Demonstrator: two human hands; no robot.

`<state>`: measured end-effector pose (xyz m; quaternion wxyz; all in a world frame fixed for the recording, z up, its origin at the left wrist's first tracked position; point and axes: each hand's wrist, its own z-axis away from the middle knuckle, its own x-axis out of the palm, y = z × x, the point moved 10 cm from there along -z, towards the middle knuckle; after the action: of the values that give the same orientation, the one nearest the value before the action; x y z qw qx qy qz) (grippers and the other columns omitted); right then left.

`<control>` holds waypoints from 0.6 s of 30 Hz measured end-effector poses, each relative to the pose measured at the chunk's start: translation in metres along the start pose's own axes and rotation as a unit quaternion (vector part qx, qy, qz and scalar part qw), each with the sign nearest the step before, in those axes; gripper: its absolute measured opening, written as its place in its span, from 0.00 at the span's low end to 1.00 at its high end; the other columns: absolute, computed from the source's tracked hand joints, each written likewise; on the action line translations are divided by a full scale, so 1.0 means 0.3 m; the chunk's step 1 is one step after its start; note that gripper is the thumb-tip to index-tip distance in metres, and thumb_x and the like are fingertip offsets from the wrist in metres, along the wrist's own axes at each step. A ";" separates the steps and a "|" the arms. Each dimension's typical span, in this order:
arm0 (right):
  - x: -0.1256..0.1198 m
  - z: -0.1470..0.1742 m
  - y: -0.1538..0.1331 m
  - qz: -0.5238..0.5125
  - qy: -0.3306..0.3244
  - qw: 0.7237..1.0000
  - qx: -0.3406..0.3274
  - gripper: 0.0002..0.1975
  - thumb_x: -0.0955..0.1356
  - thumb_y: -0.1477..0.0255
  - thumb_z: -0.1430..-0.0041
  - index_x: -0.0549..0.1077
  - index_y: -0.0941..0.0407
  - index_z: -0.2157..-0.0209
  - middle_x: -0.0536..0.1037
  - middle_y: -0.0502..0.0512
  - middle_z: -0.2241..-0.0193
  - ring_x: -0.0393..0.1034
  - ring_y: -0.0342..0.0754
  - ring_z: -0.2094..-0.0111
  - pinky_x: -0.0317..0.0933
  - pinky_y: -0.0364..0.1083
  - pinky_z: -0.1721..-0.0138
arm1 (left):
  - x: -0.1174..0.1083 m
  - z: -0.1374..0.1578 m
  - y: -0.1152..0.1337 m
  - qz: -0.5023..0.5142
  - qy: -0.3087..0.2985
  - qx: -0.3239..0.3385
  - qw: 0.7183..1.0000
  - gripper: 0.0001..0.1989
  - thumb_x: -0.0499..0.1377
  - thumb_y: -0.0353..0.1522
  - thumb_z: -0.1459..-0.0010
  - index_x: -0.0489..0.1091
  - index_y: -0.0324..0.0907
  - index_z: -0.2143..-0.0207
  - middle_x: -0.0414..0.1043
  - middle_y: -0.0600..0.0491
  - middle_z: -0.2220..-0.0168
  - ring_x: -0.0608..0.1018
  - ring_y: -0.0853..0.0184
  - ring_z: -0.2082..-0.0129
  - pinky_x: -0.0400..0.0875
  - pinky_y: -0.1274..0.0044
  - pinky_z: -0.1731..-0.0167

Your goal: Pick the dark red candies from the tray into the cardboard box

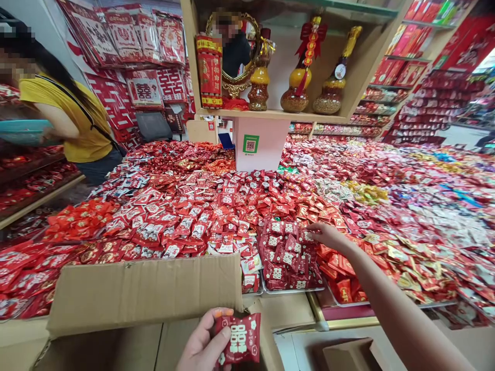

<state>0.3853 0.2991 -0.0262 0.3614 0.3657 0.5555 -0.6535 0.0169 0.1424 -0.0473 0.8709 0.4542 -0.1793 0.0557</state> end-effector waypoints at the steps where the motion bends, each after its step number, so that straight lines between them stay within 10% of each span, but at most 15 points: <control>1: -0.002 0.007 -0.006 0.001 0.005 1.000 0.002 0.14 0.65 0.71 0.50 0.74 0.58 0.61 0.78 0.59 0.62 0.72 0.51 0.63 0.62 0.45 0.63 | 0.003 -0.002 0.007 -0.004 -0.004 0.007 1.000 0.21 0.67 0.43 0.63 0.71 0.43 0.67 0.73 0.58 0.78 0.68 0.73 0.81 0.63 0.82 0.82; 10: -0.052 0.056 -0.034 -0.007 0.068 0.998 0.010 0.16 0.65 0.69 0.50 0.73 0.61 0.60 0.76 0.64 0.61 0.71 0.57 0.60 0.63 0.50 0.59 | -0.003 0.006 0.081 -0.046 0.019 0.058 0.997 0.17 0.65 0.37 0.56 0.71 0.43 0.62 0.76 0.53 0.66 0.74 0.68 0.70 0.67 0.79 0.72; 15: -0.043 0.202 -0.247 -0.101 0.135 0.986 -0.011 0.13 0.63 0.66 0.47 0.71 0.58 0.62 0.73 0.65 0.59 0.66 0.59 0.54 0.57 0.57 0.53 | 0.005 0.023 0.135 -0.089 0.030 0.083 0.992 0.15 0.62 0.34 0.52 0.70 0.42 0.60 0.76 0.51 0.61 0.74 0.66 0.64 0.68 0.79 0.67; 18: 0.178 0.367 -0.551 -0.421 -0.074 0.897 -0.113 0.22 0.67 0.62 0.50 0.63 0.53 0.54 0.72 0.58 0.59 0.68 0.53 0.57 0.63 0.52 0.57 | 0.030 0.017 0.151 -0.075 0.008 0.102 0.992 0.14 0.64 0.35 0.54 0.71 0.42 0.63 0.76 0.52 0.64 0.74 0.65 0.62 0.69 0.78 0.63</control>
<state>0.2065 0.2065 0.0159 0.1316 0.0055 0.6993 -0.7025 0.0121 0.1639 -0.0065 0.8233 0.5520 -0.1314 0.0122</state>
